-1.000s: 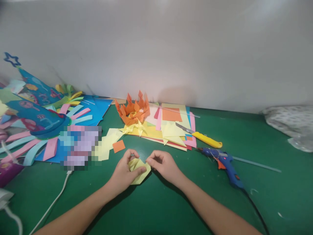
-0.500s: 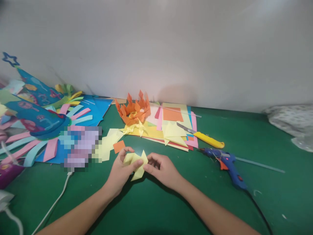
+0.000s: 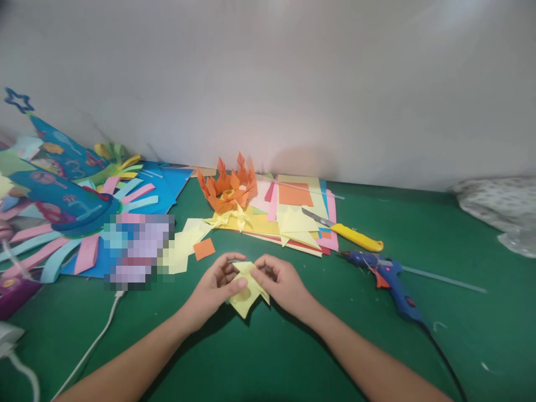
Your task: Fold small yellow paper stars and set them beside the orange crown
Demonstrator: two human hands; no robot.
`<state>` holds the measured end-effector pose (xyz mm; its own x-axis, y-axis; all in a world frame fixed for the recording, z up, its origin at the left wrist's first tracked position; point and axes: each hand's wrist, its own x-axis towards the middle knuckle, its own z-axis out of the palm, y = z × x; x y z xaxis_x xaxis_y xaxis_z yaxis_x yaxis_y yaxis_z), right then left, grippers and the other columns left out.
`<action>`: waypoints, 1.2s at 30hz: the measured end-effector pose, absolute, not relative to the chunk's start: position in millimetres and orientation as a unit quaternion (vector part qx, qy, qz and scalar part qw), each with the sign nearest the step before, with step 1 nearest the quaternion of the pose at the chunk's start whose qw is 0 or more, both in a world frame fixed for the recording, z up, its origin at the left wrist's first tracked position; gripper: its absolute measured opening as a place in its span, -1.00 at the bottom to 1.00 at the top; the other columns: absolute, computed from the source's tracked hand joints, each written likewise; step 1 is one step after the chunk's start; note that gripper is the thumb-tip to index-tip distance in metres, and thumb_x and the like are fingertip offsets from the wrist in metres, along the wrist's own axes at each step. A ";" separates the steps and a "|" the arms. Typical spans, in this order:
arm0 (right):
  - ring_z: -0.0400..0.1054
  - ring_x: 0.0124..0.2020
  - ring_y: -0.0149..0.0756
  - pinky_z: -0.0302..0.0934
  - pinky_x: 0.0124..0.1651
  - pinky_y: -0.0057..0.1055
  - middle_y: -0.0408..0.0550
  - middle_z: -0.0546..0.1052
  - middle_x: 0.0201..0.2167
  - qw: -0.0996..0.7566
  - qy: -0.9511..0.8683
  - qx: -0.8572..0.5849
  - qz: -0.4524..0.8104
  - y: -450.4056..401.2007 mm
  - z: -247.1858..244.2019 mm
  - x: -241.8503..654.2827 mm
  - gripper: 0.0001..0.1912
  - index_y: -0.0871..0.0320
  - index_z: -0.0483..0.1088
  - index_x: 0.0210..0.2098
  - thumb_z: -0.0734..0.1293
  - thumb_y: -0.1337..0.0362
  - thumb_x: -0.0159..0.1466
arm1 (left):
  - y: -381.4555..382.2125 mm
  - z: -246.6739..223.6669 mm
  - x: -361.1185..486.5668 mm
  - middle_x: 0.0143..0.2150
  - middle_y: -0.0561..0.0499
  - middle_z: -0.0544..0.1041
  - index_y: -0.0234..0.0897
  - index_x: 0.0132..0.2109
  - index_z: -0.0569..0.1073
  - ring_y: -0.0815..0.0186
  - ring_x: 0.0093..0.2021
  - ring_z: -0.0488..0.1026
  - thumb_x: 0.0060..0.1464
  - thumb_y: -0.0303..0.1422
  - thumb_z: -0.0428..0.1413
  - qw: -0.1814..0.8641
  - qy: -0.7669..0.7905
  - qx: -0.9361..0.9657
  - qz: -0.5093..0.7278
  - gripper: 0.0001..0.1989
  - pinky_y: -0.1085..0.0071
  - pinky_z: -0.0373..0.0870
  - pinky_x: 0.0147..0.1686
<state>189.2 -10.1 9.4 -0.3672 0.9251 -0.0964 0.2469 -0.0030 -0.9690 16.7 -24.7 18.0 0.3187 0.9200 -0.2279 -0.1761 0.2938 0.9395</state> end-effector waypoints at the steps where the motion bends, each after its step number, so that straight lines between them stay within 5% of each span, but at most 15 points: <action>1: 0.16 -0.53 -0.44 0.06 -0.47 -0.51 -0.21 0.31 -0.55 0.312 -0.637 -0.464 0.530 -10.3 9.7 189.3 -0.69 0.16 0.31 -0.42 0.26 0.03 0.21 | -24.3 17.7 16.5 -0.34 0.07 0.39 -0.25 -0.09 0.31 0.40 -0.36 0.36 -0.13 -0.21 0.26 0.690 0.430 0.430 0.393 -0.53 0.49 0.30 -0.37; 6: 0.18 -0.52 -0.42 0.07 -0.46 -0.50 -0.17 0.36 -0.55 0.306 -0.650 -0.466 0.516 -10.2 12.4 190.3 -0.71 0.18 0.37 -0.43 0.31 0.05 0.18 | -23.4 13.0 17.1 -0.51 0.12 0.38 -0.33 -0.31 0.34 0.49 -0.54 0.27 -0.11 -0.17 0.23 0.678 0.467 0.434 0.364 -0.65 0.55 0.19 -0.53; 14: 0.16 -0.54 -0.44 0.08 -0.46 -0.50 -0.20 0.32 -0.59 0.314 -0.617 -0.473 0.545 -6.5 14.7 191.5 -0.66 0.19 0.32 -0.51 0.32 0.02 0.14 | -20.4 13.2 12.8 -0.55 0.16 0.37 -0.30 -0.44 0.26 0.51 -0.54 0.27 -0.11 -0.22 0.24 0.686 0.446 0.372 0.438 -0.67 0.59 0.20 -0.53; 21: 0.18 -0.53 -0.43 0.08 -0.47 -0.50 -0.18 0.35 -0.58 0.304 -0.645 -0.481 0.510 -8.1 14.6 191.5 -0.69 0.19 0.33 -0.54 0.32 0.08 0.15 | -18.2 12.5 11.1 -0.42 0.06 0.45 -0.34 -0.34 0.43 0.44 -0.42 0.34 -0.07 -0.25 0.20 0.640 0.475 0.464 0.387 -0.77 0.55 0.26 -0.44; 27: 0.20 -0.55 -0.43 0.12 -0.46 -0.50 -0.18 0.38 -0.62 0.323 -0.644 -0.491 0.490 -8.5 16.6 188.1 -0.74 0.19 0.37 -0.57 0.32 0.15 0.15 | -19.2 9.9 11.6 -0.53 0.06 0.43 -0.37 -0.45 0.45 0.44 -0.50 0.29 -0.05 -0.23 0.18 0.608 0.499 0.475 0.393 -0.76 0.53 0.22 -0.48; 36: 0.30 -0.54 -0.40 0.20 -0.47 -0.50 -0.14 0.44 -0.55 0.342 -0.671 -0.475 0.456 -8.8 10.6 187.8 -0.75 0.17 0.44 -0.36 0.19 0.20 0.27 | -15.8 10.2 11.1 -0.51 0.08 0.43 -0.34 -0.42 0.41 0.44 -0.48 0.31 -0.04 -0.25 0.16 0.612 0.508 0.465 0.390 -0.79 0.53 0.25 -0.45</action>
<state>187.8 -8.8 10.6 -0.3159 0.9485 0.0258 0.3258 0.1339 -0.9359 11.1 -15.8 10.2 0.1807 0.9490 -0.2584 -0.0050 0.2636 0.9646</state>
